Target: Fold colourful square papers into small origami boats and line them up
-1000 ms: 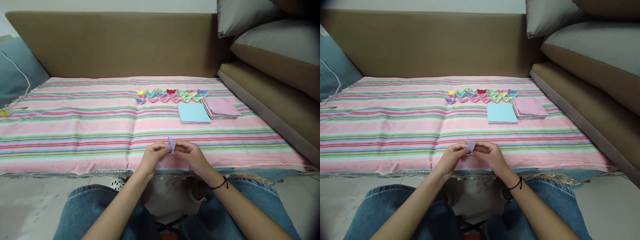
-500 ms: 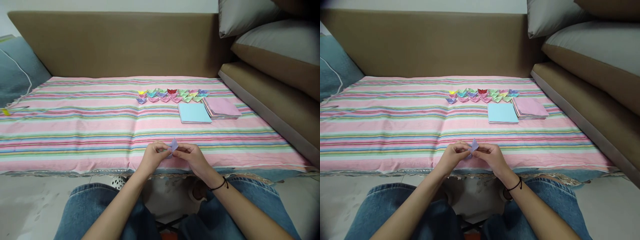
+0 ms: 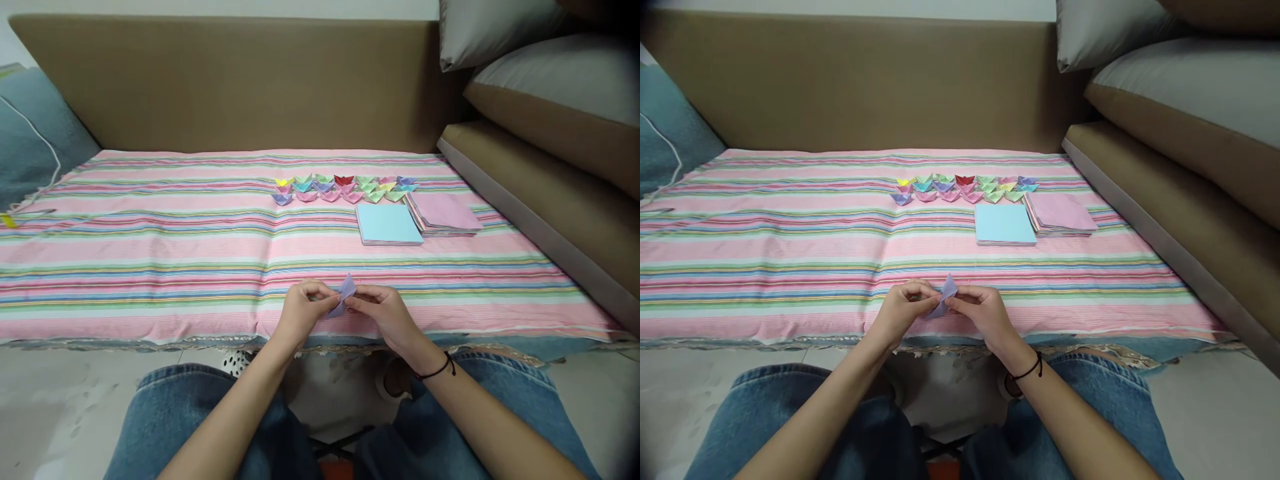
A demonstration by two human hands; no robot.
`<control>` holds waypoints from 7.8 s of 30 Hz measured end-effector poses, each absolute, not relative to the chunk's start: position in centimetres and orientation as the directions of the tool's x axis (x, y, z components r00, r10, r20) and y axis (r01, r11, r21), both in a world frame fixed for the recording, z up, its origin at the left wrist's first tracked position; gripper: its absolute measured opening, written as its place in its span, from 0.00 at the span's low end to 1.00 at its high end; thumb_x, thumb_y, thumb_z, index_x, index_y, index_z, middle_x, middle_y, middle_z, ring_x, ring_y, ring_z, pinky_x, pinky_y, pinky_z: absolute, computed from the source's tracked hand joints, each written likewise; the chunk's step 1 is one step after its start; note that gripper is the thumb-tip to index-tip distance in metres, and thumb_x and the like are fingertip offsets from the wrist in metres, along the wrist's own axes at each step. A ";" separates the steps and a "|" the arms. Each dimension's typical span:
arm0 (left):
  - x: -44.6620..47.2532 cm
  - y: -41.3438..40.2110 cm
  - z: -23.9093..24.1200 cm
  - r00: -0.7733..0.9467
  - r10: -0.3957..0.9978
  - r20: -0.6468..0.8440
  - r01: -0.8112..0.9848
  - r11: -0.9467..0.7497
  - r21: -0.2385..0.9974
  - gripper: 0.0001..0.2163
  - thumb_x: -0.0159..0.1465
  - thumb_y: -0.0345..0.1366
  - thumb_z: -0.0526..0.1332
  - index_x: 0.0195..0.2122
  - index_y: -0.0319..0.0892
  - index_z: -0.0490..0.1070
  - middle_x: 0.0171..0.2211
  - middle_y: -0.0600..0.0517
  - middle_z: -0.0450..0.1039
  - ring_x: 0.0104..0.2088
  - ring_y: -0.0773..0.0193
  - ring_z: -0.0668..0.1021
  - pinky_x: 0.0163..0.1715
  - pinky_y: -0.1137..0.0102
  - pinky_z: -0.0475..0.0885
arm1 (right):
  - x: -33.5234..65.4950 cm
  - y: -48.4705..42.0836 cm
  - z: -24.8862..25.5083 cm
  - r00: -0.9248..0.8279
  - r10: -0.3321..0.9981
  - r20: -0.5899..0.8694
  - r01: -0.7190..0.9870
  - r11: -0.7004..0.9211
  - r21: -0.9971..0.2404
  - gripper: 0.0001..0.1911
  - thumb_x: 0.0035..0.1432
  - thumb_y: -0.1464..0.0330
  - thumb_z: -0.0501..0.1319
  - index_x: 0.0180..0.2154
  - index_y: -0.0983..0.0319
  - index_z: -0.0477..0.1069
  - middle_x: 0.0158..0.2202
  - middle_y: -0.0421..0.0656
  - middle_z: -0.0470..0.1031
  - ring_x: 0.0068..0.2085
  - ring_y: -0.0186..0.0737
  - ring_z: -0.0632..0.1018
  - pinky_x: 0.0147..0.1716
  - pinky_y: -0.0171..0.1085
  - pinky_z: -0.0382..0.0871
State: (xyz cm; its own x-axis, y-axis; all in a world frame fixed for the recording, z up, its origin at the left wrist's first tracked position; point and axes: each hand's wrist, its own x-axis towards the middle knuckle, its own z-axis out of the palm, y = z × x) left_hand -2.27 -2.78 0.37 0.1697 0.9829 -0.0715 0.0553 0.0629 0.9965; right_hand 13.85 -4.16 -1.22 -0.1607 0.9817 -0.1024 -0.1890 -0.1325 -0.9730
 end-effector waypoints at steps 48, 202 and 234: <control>-2.2 -2.9 2.3 0.278 0.958 -0.069 -0.046 0.085 0.995 0.21 0.49 0.30 0.67 0.39 0.45 0.56 0.19 0.60 0.71 0.20 0.70 0.73 0.22 0.75 0.68 | 14.3 -4.1 0.5 -0.031 0.998 -0.057 -0.173 -0.062 -0.983 0.09 0.43 0.64 0.69 0.25 0.62 0.74 0.23 0.41 0.77 0.28 0.37 0.76 0.30 0.37 0.69; -3.2 -3.6 2.3 0.294 0.952 -0.080 -0.309 0.174 0.935 0.22 0.44 0.35 0.72 0.41 0.38 0.69 0.35 0.48 0.77 0.36 0.62 0.78 0.44 0.65 0.69 | 13.2 -2.9 3.5 -0.178 0.981 0.080 0.204 0.116 -0.972 0.08 0.46 0.64 0.62 0.22 0.63 0.70 0.25 0.40 0.71 0.30 0.36 0.71 0.33 0.36 0.64; -0.1 -4.2 4.4 0.136 0.976 -0.169 0.098 0.157 0.983 0.17 0.56 0.34 0.57 0.47 0.40 0.65 0.41 0.45 0.70 0.41 0.57 0.72 0.38 0.68 0.65 | 3.6 16.6 7.8 -0.411 0.853 0.321 0.751 0.517 -0.411 0.06 0.46 0.74 0.61 0.22 0.62 0.76 0.29 0.43 0.79 0.36 0.41 0.75 0.41 0.36 0.63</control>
